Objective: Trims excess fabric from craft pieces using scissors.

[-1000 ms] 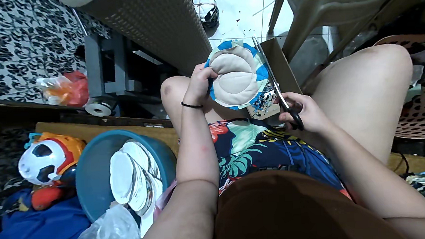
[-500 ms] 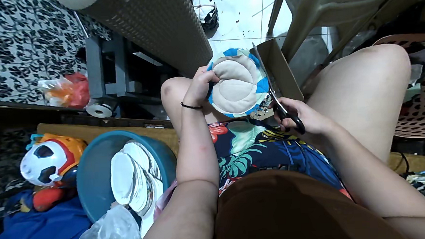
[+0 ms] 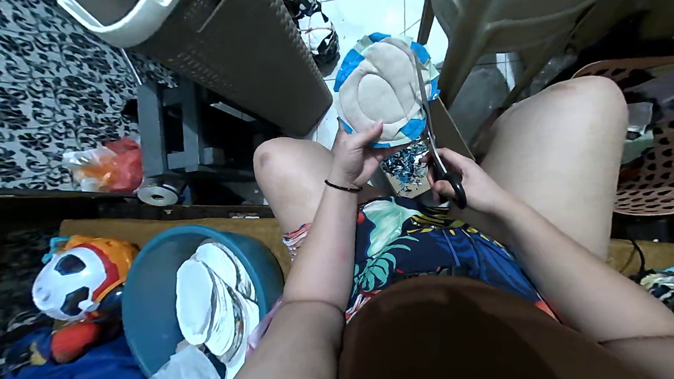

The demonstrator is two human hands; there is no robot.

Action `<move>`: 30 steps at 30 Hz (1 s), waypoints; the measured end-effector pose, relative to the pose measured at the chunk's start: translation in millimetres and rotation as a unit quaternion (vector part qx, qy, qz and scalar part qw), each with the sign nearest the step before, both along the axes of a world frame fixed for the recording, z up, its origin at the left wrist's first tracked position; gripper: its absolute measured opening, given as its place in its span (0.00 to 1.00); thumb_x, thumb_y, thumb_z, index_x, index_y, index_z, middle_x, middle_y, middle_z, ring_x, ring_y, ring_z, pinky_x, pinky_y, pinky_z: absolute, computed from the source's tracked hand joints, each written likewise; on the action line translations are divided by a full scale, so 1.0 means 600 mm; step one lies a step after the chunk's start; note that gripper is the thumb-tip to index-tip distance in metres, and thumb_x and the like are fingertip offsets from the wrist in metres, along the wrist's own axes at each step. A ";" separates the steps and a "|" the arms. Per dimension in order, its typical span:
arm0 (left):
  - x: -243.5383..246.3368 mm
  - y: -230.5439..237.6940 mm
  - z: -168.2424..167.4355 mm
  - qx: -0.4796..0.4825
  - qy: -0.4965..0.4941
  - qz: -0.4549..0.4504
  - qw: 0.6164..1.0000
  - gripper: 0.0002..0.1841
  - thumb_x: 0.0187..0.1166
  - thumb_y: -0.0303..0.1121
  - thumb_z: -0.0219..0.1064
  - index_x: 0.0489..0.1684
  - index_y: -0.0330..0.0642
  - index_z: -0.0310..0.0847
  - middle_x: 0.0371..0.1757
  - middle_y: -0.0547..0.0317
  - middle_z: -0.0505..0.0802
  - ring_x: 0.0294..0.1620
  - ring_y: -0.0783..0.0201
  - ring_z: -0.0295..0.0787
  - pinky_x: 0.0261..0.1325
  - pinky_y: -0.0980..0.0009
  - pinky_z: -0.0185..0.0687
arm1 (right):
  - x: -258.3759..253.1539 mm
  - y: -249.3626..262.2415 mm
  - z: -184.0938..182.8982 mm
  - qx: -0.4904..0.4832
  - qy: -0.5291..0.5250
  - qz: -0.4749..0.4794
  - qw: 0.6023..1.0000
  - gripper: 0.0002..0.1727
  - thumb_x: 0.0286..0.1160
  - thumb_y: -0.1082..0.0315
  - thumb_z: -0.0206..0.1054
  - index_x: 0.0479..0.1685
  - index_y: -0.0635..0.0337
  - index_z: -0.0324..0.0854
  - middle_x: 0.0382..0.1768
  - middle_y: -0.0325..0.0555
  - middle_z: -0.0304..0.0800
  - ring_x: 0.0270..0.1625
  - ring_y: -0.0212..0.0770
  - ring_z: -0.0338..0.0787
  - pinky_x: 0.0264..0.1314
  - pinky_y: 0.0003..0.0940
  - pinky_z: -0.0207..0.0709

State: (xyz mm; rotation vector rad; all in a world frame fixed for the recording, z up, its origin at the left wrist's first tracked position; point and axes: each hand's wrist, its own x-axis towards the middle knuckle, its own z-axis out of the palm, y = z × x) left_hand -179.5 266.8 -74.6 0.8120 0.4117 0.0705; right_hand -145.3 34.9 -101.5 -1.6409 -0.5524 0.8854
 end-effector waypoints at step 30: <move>-0.002 -0.056 -0.002 0.043 -0.082 0.082 0.992 0.11 0.91 0.30 0.49 0.66 0.43 0.67 0.56 0.51 0.90 0.58 0.53 0.91 0.64 0.48 0.87 | -0.013 0.016 0.000 0.008 -0.024 -0.033 0.999 0.45 0.70 0.37 0.69 0.79 0.60 0.64 0.41 0.38 0.84 0.39 0.31 0.87 0.43 0.30 0.85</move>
